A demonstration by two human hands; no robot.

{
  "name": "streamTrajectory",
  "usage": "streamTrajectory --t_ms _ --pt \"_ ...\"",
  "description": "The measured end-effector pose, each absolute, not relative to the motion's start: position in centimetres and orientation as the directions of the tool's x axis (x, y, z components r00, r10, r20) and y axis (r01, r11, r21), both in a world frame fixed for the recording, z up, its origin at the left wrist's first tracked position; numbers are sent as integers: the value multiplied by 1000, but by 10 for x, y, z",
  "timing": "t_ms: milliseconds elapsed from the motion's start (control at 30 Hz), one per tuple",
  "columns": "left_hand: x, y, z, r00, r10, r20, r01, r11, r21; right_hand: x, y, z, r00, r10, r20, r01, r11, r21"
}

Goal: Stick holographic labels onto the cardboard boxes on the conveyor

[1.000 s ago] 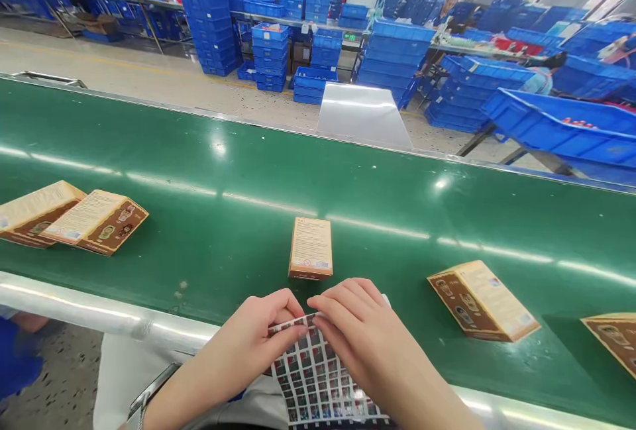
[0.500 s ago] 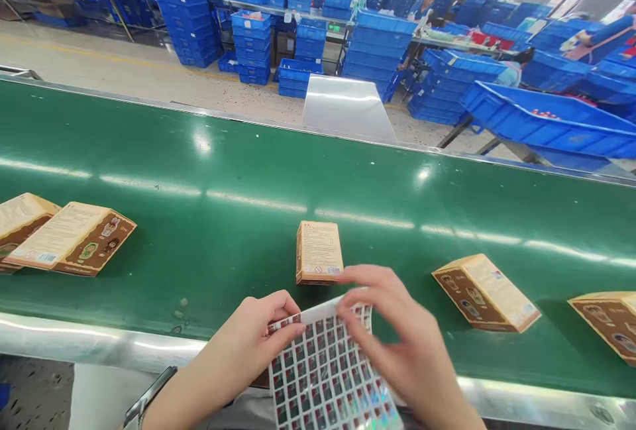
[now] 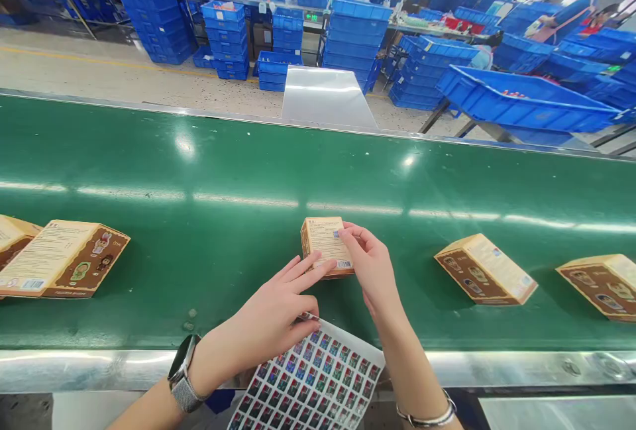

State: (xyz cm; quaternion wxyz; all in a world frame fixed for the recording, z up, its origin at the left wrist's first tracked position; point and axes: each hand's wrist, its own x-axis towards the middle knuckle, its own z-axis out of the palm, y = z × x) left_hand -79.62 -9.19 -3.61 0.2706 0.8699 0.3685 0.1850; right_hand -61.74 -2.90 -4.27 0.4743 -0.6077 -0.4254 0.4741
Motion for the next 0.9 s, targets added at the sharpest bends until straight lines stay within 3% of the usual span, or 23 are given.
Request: streamTrajectory --t_ms 300,633,900 --pt "-773 -86 -30 683 720 121 536 -607 586 -598 -28 -45 263 963 -56 257 -126 -958" --pt "-761 -80 -31 734 675 75 527 -637 563 -591 -28 -41 365 898 247 603 -25 -798" --pt "-739 -70 -32 750 651 118 497 -671 550 -561 -13 -55 306 937 169 584 -45 -810"
